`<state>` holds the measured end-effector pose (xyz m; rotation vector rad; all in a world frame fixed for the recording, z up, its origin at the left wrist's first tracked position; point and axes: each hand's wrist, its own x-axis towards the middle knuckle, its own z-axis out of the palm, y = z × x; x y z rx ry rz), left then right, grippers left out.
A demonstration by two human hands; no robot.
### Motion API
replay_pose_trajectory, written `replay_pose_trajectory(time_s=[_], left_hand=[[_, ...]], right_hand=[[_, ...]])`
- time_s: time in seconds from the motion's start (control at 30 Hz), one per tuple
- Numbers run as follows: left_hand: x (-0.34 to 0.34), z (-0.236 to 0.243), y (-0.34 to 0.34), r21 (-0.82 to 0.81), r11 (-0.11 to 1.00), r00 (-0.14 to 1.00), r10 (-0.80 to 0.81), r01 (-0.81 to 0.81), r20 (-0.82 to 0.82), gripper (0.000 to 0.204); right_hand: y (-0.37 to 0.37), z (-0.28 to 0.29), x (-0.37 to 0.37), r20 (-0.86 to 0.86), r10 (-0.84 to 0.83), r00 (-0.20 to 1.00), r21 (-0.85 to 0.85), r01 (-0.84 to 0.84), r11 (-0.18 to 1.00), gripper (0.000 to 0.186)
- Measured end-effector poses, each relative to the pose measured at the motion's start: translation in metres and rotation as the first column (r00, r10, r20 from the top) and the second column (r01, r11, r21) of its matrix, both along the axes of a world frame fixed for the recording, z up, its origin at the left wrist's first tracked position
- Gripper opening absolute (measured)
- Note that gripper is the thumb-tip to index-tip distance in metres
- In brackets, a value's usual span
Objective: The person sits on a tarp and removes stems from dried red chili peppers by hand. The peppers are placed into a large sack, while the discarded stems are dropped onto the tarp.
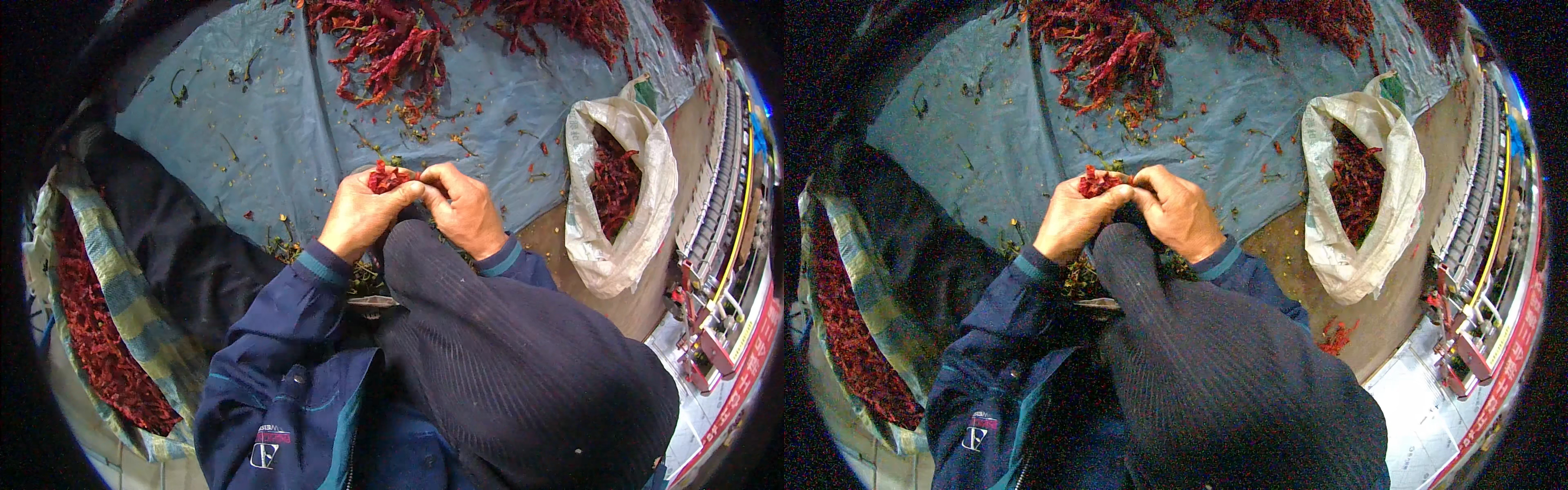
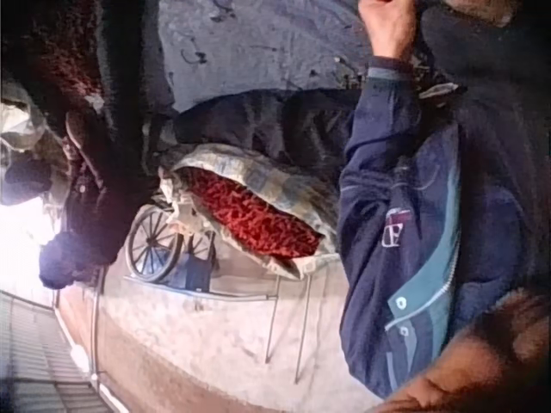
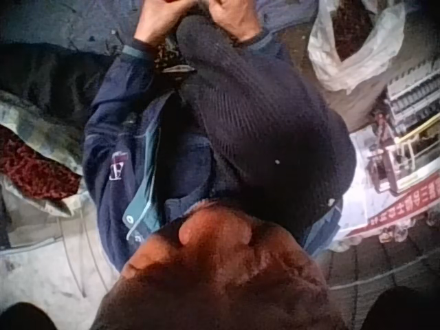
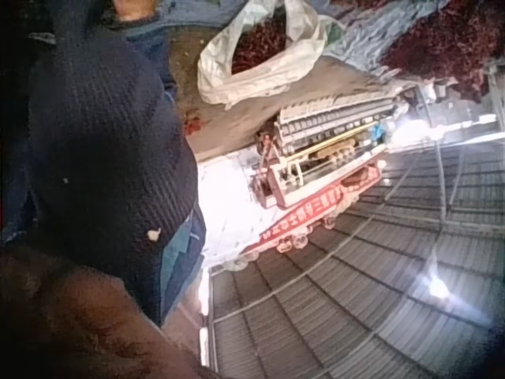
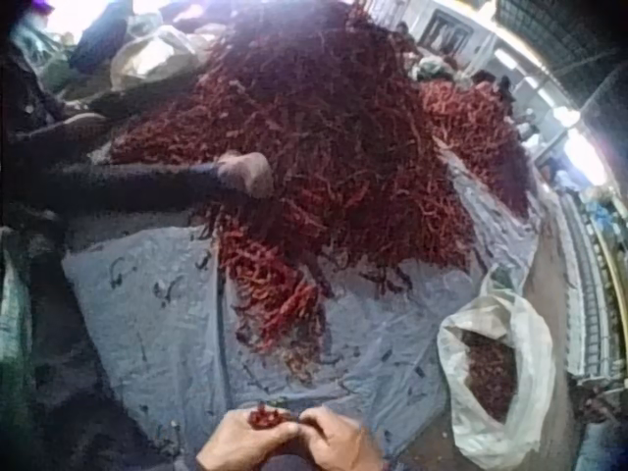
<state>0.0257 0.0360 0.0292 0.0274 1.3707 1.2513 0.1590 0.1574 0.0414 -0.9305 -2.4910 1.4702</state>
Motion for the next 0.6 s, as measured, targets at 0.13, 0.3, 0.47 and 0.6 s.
replay_pose_trajectory(time_s=[0.13, 0.3, 0.47, 0.6], left_hand=[[0.002, -0.005, 0.001, -0.068, 0.995, 0.997, 0.07, -0.068, 0.032, 0.009], [-0.017, -0.01, -0.006, -0.072, 0.951, 0.949, 0.293, -0.302, -0.116, 0.017], [-0.034, 0.0, -0.012, -0.057, 0.957, 0.957, 0.28, -0.284, -0.077, 0.017], [-0.026, -0.004, -0.011, 0.012, 0.97, 0.97, 0.245, -0.245, 0.01, 0.018]], right_hand=[[-0.005, 0.005, -0.006, -0.069, -0.005, 0.998, -0.033, 0.003, 0.999, 0.014], [0.012, -0.018, -0.008, 0.028, 0.061, 0.998, 0.131, -0.064, 0.989, 0.015], [0.043, -0.045, -0.053, 0.031, -0.056, 0.998, 0.33, 0.043, 0.943, 0.019], [0.057, -0.069, -0.063, 0.06, -0.058, 0.997, 0.363, 0.032, 0.931, 0.018]])
